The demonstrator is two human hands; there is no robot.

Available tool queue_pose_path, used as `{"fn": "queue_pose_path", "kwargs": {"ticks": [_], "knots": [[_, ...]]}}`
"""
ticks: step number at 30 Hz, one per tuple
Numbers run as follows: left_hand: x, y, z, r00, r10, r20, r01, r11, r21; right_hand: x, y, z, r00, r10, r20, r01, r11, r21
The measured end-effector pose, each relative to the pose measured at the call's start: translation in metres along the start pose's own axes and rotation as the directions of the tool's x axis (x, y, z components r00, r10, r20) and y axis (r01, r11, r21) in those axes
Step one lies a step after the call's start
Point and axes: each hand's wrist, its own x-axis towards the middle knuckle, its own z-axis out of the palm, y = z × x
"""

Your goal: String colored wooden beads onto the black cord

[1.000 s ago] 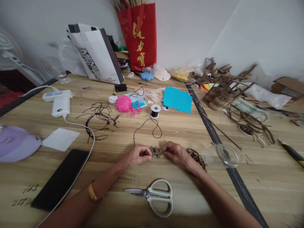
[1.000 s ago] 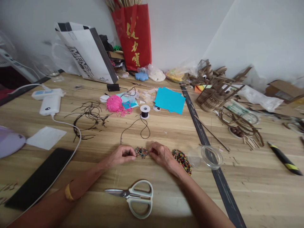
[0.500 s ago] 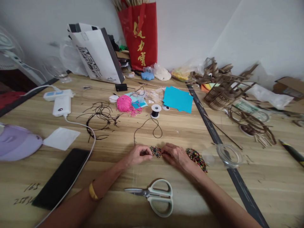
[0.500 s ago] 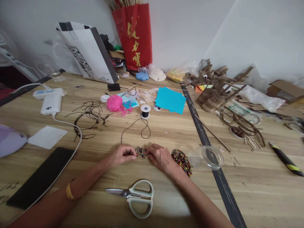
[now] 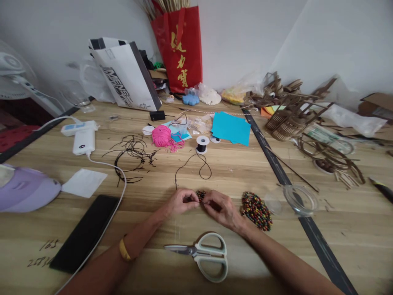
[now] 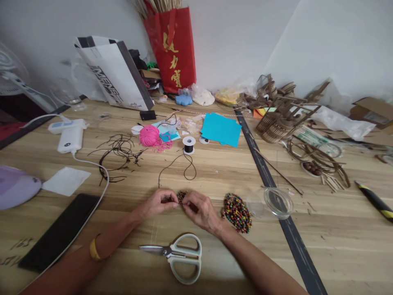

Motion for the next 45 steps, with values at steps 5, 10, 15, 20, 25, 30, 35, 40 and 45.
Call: {"fn": "queue_pose_path", "kwargs": {"ticks": [5, 10, 15, 20, 25, 30, 35, 40, 45], "knots": [[-0.0007, -0.0006, 0.0011, 1.000, -0.015, 0.000, 0.015, 1.000, -0.014, -0.0014, 0.0018, 0.0023, 0.997, -0.054, -0.063, 0.054, 0.999, 0.005], [0.0000, -0.0007, 0.0014, 0.999, -0.045, -0.008, 0.045, 0.999, -0.013, -0.0022, 0.0036, 0.0037, 0.995, -0.069, -0.077, 0.071, 0.997, 0.020], [0.0004, -0.0009, 0.0008, 0.999, -0.045, -0.005, 0.044, 0.999, -0.022, -0.0015, 0.0039, 0.0043, 0.995, -0.091, -0.033, 0.092, 0.995, 0.042], [-0.0005, -0.0008, 0.0009, 0.999, -0.047, -0.001, 0.047, 0.998, -0.038, -0.0010, 0.0030, 0.0031, 0.997, -0.082, 0.003, 0.082, 0.995, 0.052], [-0.0005, -0.0011, 0.0008, 0.999, -0.045, 0.003, 0.045, 0.999, -0.029, -0.0017, 0.0052, 0.0043, 0.995, -0.097, 0.009, 0.096, 0.993, 0.062], [-0.0002, -0.0017, 0.0006, 1.000, -0.031, 0.000, 0.031, 0.999, -0.009, -0.0026, 0.0069, 0.0049, 0.996, -0.092, 0.016, 0.090, 0.993, 0.070], [-0.0001, -0.0035, 0.0006, 1.000, -0.022, 0.012, 0.022, 1.000, -0.009, -0.0026, 0.0052, 0.0036, 0.996, -0.086, 0.029, 0.084, 0.993, 0.080], [0.0000, -0.0035, 0.0008, 1.000, -0.022, 0.015, 0.022, 1.000, -0.019, -0.0023, 0.0049, 0.0036, 0.995, -0.087, 0.045, 0.083, 0.994, 0.077], [0.0003, -0.0023, 0.0012, 1.000, -0.016, 0.005, 0.016, 1.000, -0.015, -0.0024, 0.0059, 0.0044, 0.995, -0.086, 0.048, 0.081, 0.993, 0.083]]}}
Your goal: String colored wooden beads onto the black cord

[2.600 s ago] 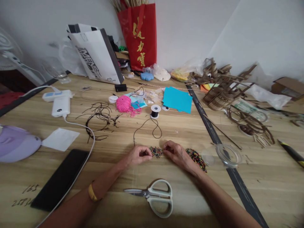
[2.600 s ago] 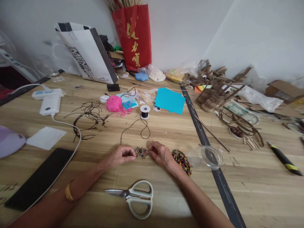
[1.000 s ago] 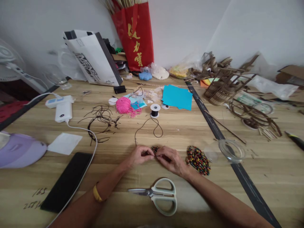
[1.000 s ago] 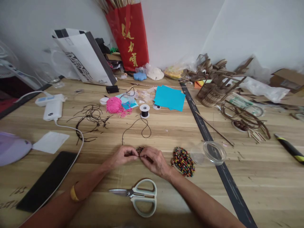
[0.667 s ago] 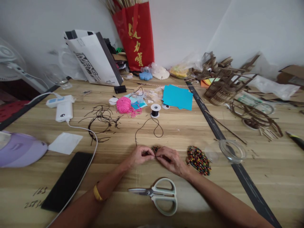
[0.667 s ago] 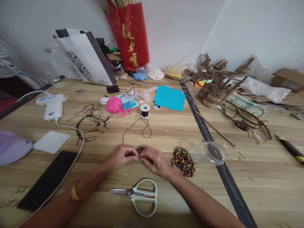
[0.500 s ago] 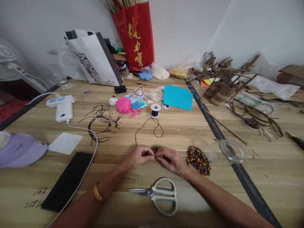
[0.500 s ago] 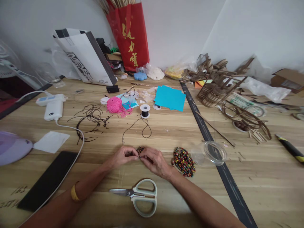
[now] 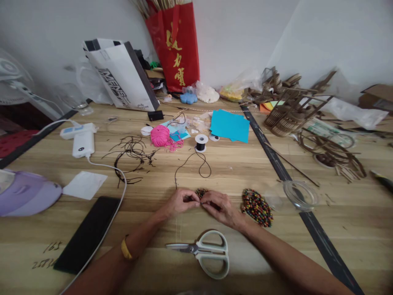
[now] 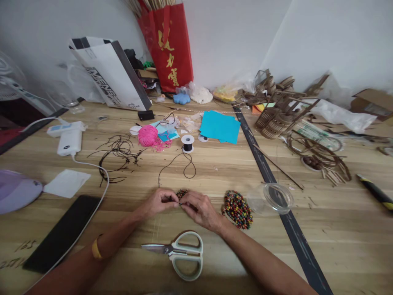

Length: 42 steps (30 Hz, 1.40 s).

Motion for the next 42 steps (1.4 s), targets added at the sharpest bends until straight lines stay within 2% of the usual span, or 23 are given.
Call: {"fn": "queue_pose_path", "kwargs": {"ticks": [13, 22, 29, 42], "knots": [[0.0006, -0.0009, -0.0037, 0.999, 0.025, 0.043, -0.028, 0.998, 0.058, 0.0003, 0.0001, -0.0002, 1.000, -0.012, 0.005, 0.012, 1.000, -0.002], [0.0002, -0.0003, -0.0029, 0.996, -0.066, 0.066, 0.071, 0.994, -0.085, -0.0003, 0.0001, 0.0001, 1.000, -0.029, -0.001, 0.029, 1.000, -0.002], [0.0014, -0.0014, -0.0011, 0.994, -0.090, 0.064, 0.098, 0.985, -0.144, -0.0004, 0.0001, 0.0002, 0.999, -0.039, 0.003, 0.039, 0.999, -0.003], [0.0010, 0.0007, -0.0009, 0.993, -0.089, 0.081, 0.099, 0.987, -0.129, -0.0002, 0.0007, 0.0015, 0.999, -0.051, 0.000, 0.051, 0.999, -0.016]]}}
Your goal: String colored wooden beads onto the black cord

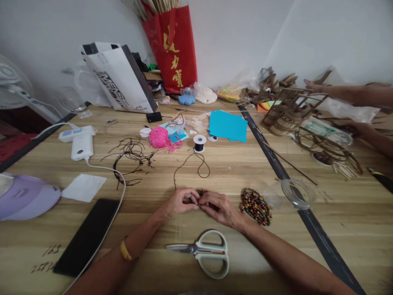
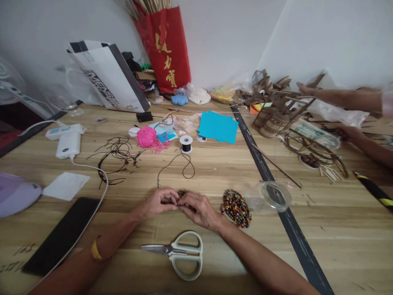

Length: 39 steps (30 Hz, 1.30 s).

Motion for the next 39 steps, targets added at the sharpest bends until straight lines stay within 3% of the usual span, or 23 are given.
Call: {"fn": "queue_pose_path", "kwargs": {"ticks": [10, 19, 27, 39], "knots": [[-0.0004, 0.0001, -0.0004, 1.000, -0.001, 0.007, 0.000, 1.000, 0.010, -0.0025, 0.0029, 0.0016, 1.000, 0.013, 0.020, -0.012, 1.000, -0.025], [-0.0045, 0.0068, -0.0043, 0.989, 0.143, -0.046, -0.136, 0.981, 0.136, -0.0032, -0.0044, -0.0048, 0.999, -0.040, 0.001, 0.039, 0.989, -0.144], [-0.0051, 0.0087, -0.0041, 0.997, 0.073, 0.000, -0.073, 0.997, -0.023, -0.0049, -0.0015, -0.0031, 0.998, -0.056, -0.012, 0.054, 0.985, -0.164], [-0.0030, 0.0004, -0.0019, 0.999, 0.046, 0.027, -0.047, 0.997, 0.061, -0.0024, -0.0047, -0.0041, 1.000, -0.018, 0.002, 0.019, 0.994, -0.104]]}}
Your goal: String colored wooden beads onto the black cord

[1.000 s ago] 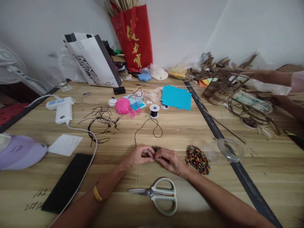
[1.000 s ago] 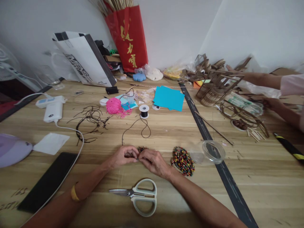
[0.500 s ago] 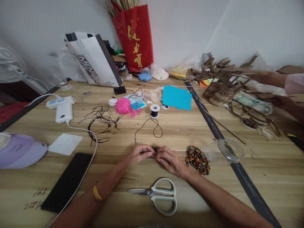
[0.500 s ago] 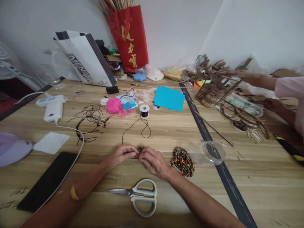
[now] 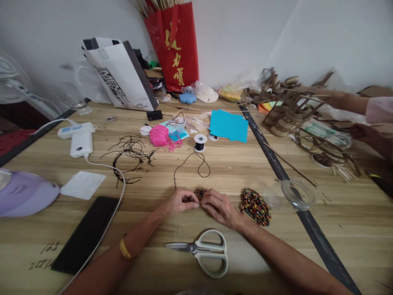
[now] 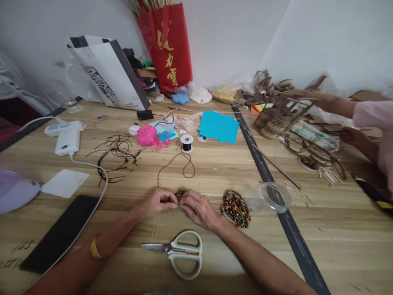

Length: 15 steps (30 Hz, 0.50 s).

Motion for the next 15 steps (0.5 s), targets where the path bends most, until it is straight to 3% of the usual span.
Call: {"fn": "queue_pose_path", "kwargs": {"ticks": [3, 7, 10, 15], "knots": [[-0.001, 0.002, 0.000, 1.000, 0.001, -0.009, 0.000, 1.000, 0.021, 0.005, -0.002, -0.008, 0.997, 0.054, -0.055, -0.052, 0.998, 0.035], [-0.001, 0.004, 0.000, 1.000, 0.009, -0.023, -0.008, 1.000, 0.008, 0.012, -0.001, -0.027, 0.960, 0.235, -0.151, -0.234, 0.972, 0.026], [-0.001, 0.003, 0.000, 0.999, 0.022, -0.033, -0.022, 1.000, 0.000, 0.015, -0.002, -0.041, 0.948, 0.318, -0.029, -0.319, 0.948, -0.021], [0.000, 0.000, 0.000, 0.998, 0.048, -0.038, -0.048, 0.999, 0.011, 0.019, -0.009, -0.049, 0.942, 0.260, 0.211, -0.219, 0.956, -0.196]]}}
